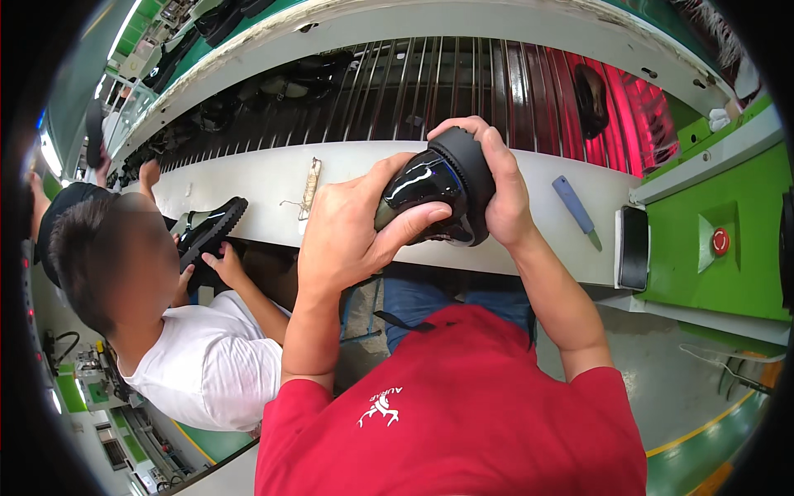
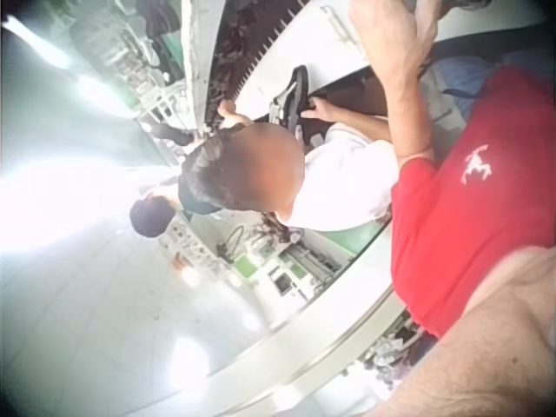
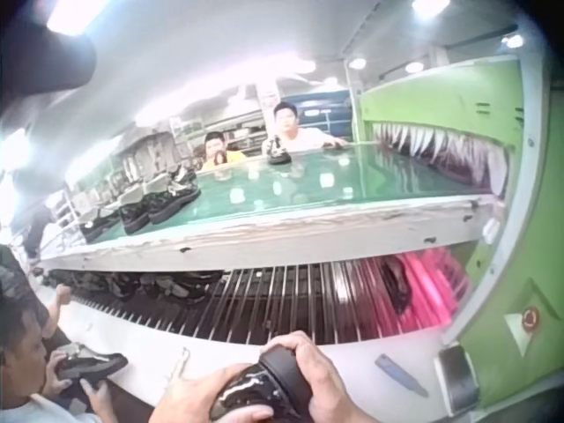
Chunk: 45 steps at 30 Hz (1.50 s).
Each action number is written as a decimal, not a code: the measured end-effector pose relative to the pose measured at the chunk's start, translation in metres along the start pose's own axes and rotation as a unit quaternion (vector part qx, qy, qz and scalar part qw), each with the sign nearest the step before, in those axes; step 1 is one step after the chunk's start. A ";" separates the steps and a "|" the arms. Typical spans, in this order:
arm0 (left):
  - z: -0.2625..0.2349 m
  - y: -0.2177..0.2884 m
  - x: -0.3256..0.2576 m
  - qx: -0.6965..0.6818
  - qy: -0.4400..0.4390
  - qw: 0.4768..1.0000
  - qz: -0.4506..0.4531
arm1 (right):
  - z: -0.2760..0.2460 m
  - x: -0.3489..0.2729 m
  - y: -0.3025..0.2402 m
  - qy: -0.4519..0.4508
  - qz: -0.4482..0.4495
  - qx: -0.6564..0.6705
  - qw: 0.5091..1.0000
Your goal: The person assembles black shoes by attaching soles to uppers on a factory conveyor line. They pick up soles and uppers, align and press them together, and use a blue-handled tool to secure the bond. Finished shoes are placed on the conveyor belt to move downstream.
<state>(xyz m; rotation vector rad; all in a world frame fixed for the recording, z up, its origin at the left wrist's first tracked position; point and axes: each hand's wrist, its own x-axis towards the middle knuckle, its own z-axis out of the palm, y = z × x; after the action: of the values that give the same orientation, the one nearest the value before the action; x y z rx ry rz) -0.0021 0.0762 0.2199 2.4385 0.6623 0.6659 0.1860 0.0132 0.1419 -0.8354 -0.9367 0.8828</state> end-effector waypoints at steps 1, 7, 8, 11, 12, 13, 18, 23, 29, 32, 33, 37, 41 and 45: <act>0.000 0.000 0.001 0.009 -0.006 1.000 -0.006 | -0.001 0.000 0.000 0.005 0.000 0.006 1.000; -0.003 0.004 0.008 0.036 -0.035 0.999 -0.007 | -0.005 0.001 -0.003 0.016 0.006 0.043 0.999; -0.003 0.006 0.009 0.045 -0.039 0.998 -0.007 | -0.005 0.001 -0.002 0.019 0.001 0.039 0.999; -0.005 0.009 0.011 0.060 -0.056 0.996 -0.020 | -0.004 -0.001 -0.002 0.037 -0.016 0.036 0.999; -0.006 0.009 0.012 0.062 -0.062 0.996 -0.029 | -0.003 -0.001 -0.003 0.044 -0.021 0.037 0.998; -0.003 0.006 0.012 0.078 -0.046 0.996 0.008 | -0.005 0.001 -0.004 0.026 -0.031 -0.010 0.999; 0.000 0.011 0.022 0.105 -0.065 0.992 0.011 | -0.019 0.004 -0.010 -0.028 -0.087 -0.175 0.980; 0.008 0.005 0.029 0.088 -0.029 0.995 0.049 | -0.023 0.007 -0.004 0.005 -0.113 -0.171 0.979; 0.025 -0.063 0.073 -0.318 -0.118 0.941 -0.013 | -0.039 0.003 -0.010 0.007 -0.099 -0.142 0.985; 0.027 -0.154 0.111 -0.341 -0.117 0.929 -0.083 | -0.055 -0.002 -0.003 0.076 -0.083 -0.116 0.987; 0.024 -0.189 0.124 -0.042 -0.037 0.997 -0.055 | -0.061 -0.004 -0.003 0.085 -0.085 -0.110 0.987; -0.018 -0.390 0.144 0.513 -0.006 0.857 -0.042 | -0.063 -0.016 -0.001 0.094 -0.056 -0.061 0.992; -0.069 -0.518 0.160 0.565 0.039 0.824 0.014 | -0.065 -0.015 -0.002 0.083 -0.061 -0.002 0.995; -0.067 -0.515 0.174 0.607 0.000 0.795 0.008 | -0.073 -0.015 0.002 0.093 -0.053 -0.003 0.994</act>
<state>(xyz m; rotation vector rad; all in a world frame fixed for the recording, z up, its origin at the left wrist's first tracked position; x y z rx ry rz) -0.0696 0.5817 0.0206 3.5782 1.3725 0.2011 0.2476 -0.0140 0.1091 -0.8500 -0.8124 0.6985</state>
